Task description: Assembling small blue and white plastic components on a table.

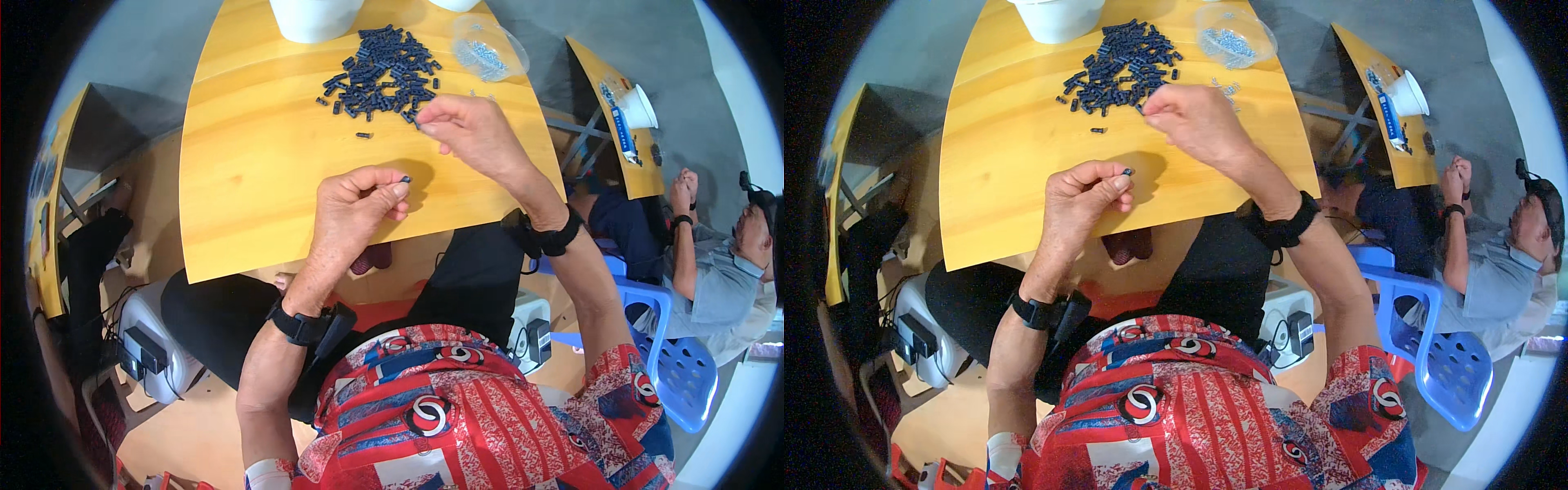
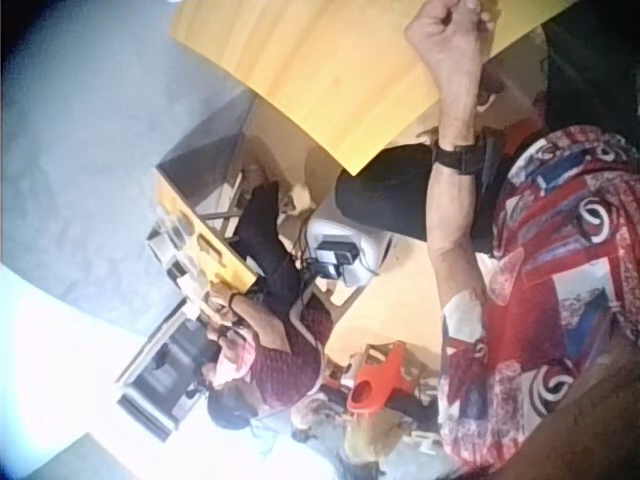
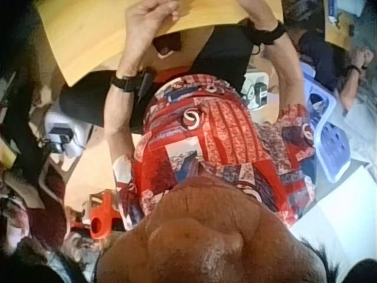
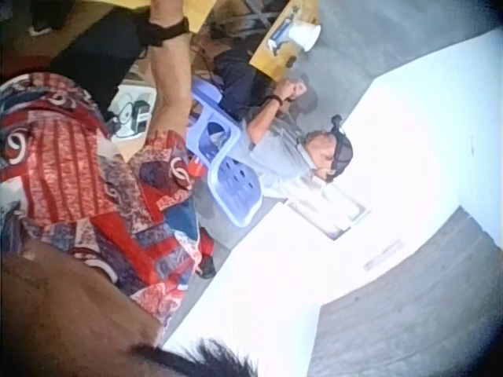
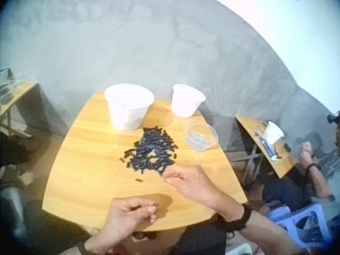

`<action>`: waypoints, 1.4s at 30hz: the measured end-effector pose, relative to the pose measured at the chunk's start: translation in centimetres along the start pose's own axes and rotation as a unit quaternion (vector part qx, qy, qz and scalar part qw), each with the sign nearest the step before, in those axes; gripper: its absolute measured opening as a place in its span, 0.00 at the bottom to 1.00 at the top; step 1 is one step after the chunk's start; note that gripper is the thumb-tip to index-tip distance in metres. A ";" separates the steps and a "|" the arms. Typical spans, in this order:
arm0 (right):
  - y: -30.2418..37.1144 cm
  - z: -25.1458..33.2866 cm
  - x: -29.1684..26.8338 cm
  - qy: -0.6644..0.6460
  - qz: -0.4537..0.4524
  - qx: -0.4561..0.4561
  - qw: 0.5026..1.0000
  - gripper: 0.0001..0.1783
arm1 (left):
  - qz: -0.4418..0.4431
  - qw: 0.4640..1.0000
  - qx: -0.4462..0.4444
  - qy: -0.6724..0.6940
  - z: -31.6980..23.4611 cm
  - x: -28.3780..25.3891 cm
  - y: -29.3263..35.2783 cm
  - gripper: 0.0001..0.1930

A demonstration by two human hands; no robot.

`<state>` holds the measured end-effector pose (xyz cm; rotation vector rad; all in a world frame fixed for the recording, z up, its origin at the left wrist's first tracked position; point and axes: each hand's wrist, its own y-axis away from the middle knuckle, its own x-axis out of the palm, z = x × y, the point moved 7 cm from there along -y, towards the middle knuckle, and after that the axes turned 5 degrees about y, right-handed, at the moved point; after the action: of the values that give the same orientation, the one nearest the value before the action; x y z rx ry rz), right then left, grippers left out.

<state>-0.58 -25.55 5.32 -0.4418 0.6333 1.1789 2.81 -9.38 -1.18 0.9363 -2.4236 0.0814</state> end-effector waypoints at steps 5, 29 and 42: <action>-1.8 4.2 3.9 0.204 -0.023 -0.222 0.953 0.08 | -0.001 1.000 0.001 -0.009 -0.2 -0.2 0.0 0.05; 3.0 3.6 2.8 -0.141 0.100 0.007 0.985 0.06 | -0.011 1.000 0.026 0.009 -0.3 -0.6 -0.4 0.06; 3.1 5.3 2.1 0.085 0.014 -0.166 0.982 0.06 | -0.010 1.000 0.027 0.010 -0.5 -0.4 -0.1 0.07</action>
<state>-1.83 -19.70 7.95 -0.8241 0.5911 1.2866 3.34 -9.05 -0.93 0.9787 -2.4037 0.1482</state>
